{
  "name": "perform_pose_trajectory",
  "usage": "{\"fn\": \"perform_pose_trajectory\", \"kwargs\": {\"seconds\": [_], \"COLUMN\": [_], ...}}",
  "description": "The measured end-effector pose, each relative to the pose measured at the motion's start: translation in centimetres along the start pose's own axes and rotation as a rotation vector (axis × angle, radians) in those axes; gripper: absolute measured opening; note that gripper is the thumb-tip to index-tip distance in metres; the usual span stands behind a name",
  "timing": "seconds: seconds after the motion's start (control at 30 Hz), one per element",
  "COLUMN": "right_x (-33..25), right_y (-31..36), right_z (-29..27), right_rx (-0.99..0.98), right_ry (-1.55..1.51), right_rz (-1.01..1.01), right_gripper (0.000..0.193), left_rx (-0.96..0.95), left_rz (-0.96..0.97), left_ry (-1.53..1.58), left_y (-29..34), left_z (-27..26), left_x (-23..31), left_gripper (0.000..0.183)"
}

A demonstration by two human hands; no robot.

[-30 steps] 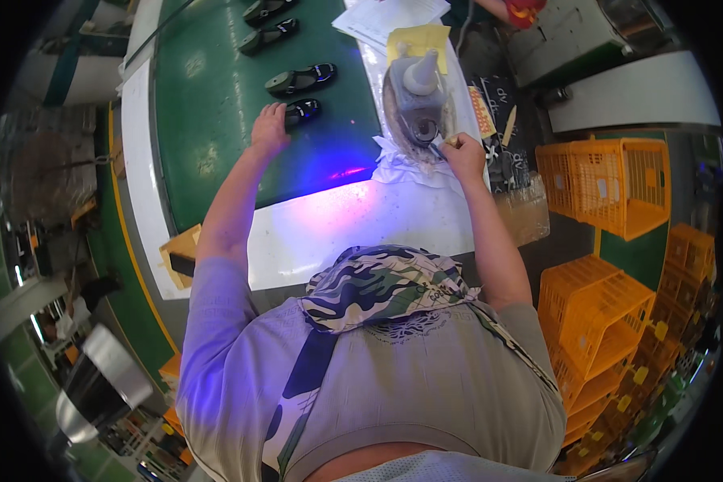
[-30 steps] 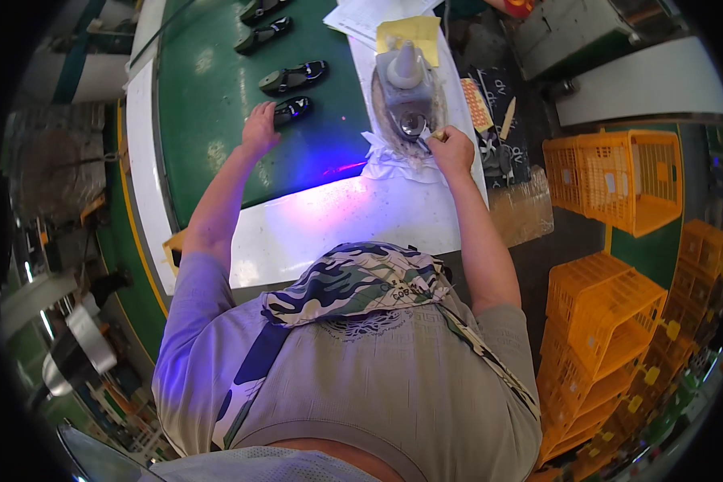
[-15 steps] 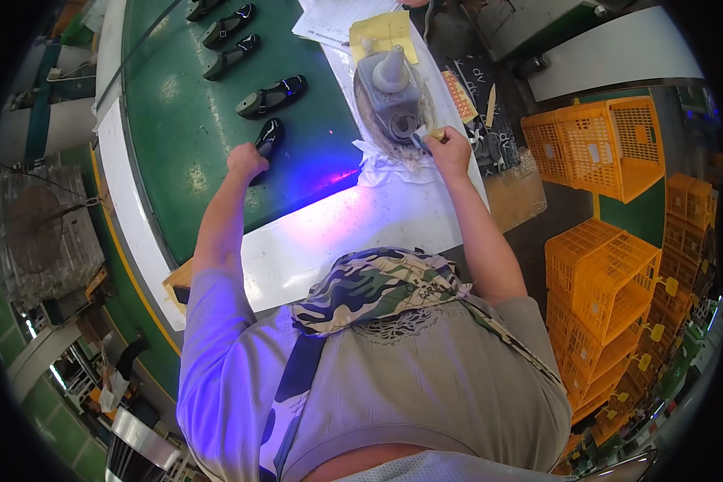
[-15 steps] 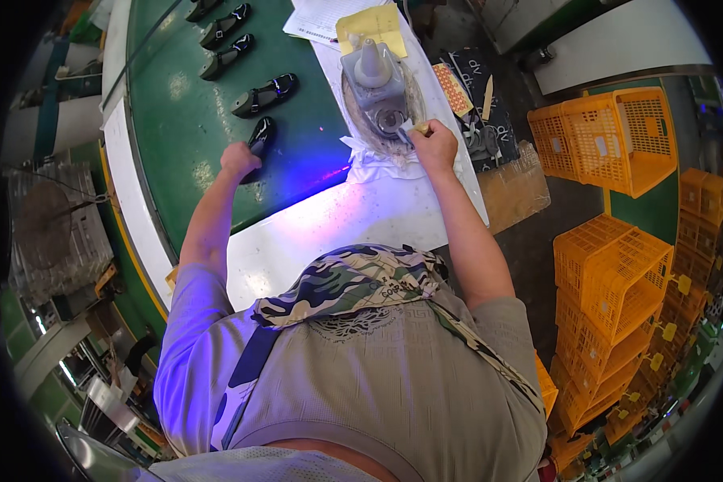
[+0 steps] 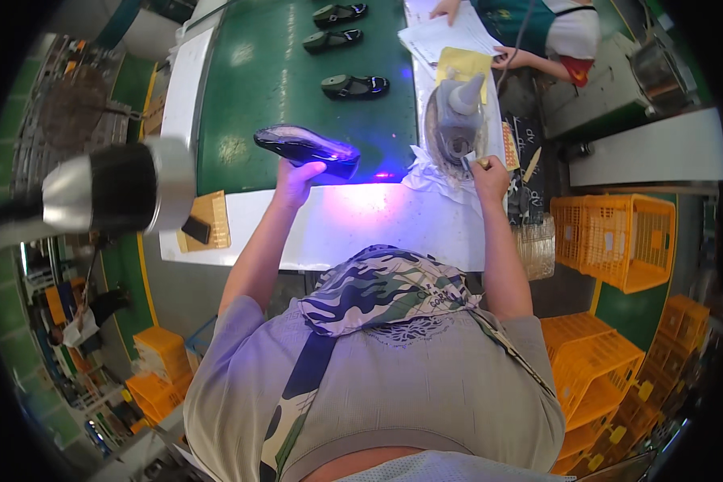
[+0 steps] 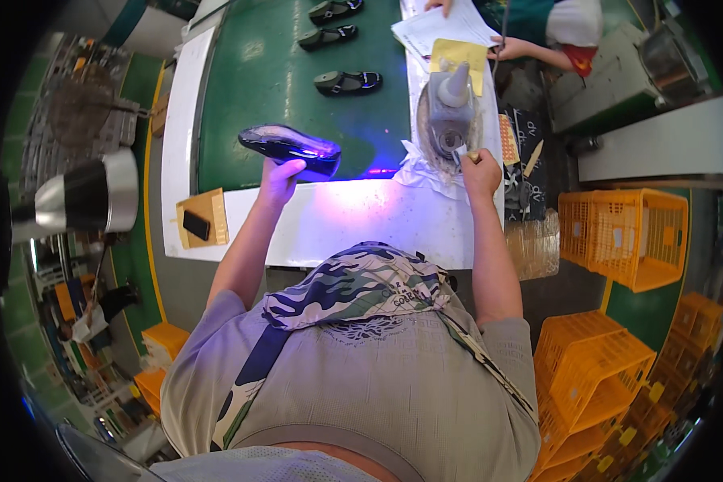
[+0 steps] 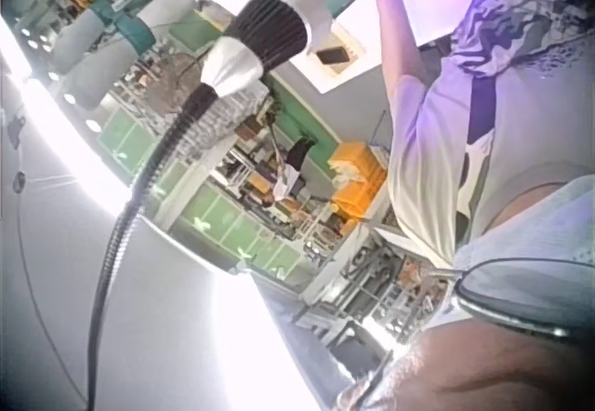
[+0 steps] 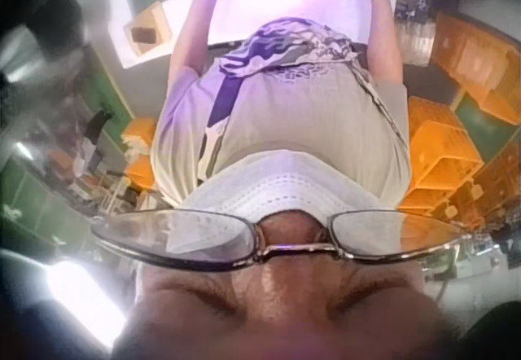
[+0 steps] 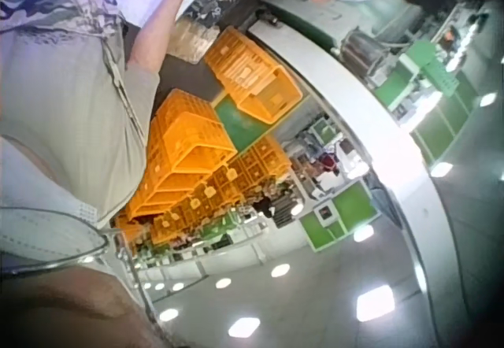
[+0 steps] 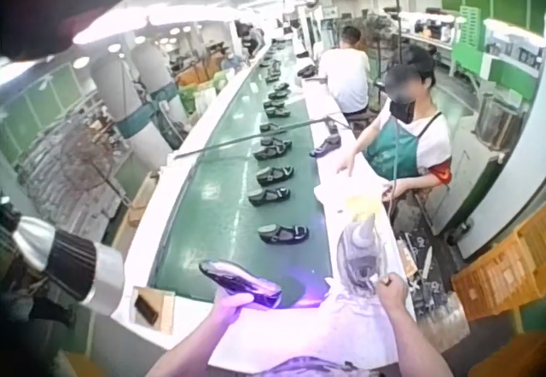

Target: The person repeatedly picks up black slipper soles from a green conveyor belt, applies glue from a squeeze bottle to the sole's edge, and places them back on the belt. A coworker is visible writing on a clipboard nearby.

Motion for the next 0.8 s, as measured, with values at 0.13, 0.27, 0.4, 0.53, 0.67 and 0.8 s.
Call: {"fn": "perform_pose_trajectory", "kwargs": {"seconds": [0.13, 0.27, 0.4, 0.53, 0.67, 0.8], "right_x": [-3.1, -14.0, -23.5, -28.4, -29.5, -30.0], "right_y": [0.5, 3.6, 7.7, 10.9, 11.8, 13.4], "right_z": [2.6, 4.7, 5.4, 6.3, 8.4, 9.4], "right_rx": [-0.202, -0.55, -0.771, -0.903, -0.81, -0.913], "right_ry": [-0.556, -0.908, -1.139, -1.139, -1.002, -1.025], "right_rz": [0.04, 0.044, -0.111, -0.183, -0.379, -0.339], "right_gripper": [0.017, 0.019, 0.02, 0.019, 0.017, 0.015], "left_rx": [-0.07, 0.026, 0.047, 0.123, 0.169, 0.213], "left_rz": [0.541, 0.82, 1.023, 1.075, 1.125, 1.111], "left_ry": [-0.78, -1.004, -0.942, -1.129, -1.169, -1.231], "left_y": [4.5, 8.6, 11.7, 14.8, 16.7, 17.8], "left_z": [3.2, 5.3, 4.3, 4.8, 4.6, 4.6], "left_x": [3.9, 7.0, 7.8, 9.9, 10.8, 11.3], "left_gripper": [0.06, 0.055, 0.05, 0.048, 0.049, 0.05]}}
Point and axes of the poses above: each hand's wrist, its own y-axis away from the middle knuckle, its own z-axis out of the palm, x = y × z, the point moved 6 cm from there along -y, towards the middle knuckle, and after that the axes turned 2 degrees about -z, right-handed, at the moved point
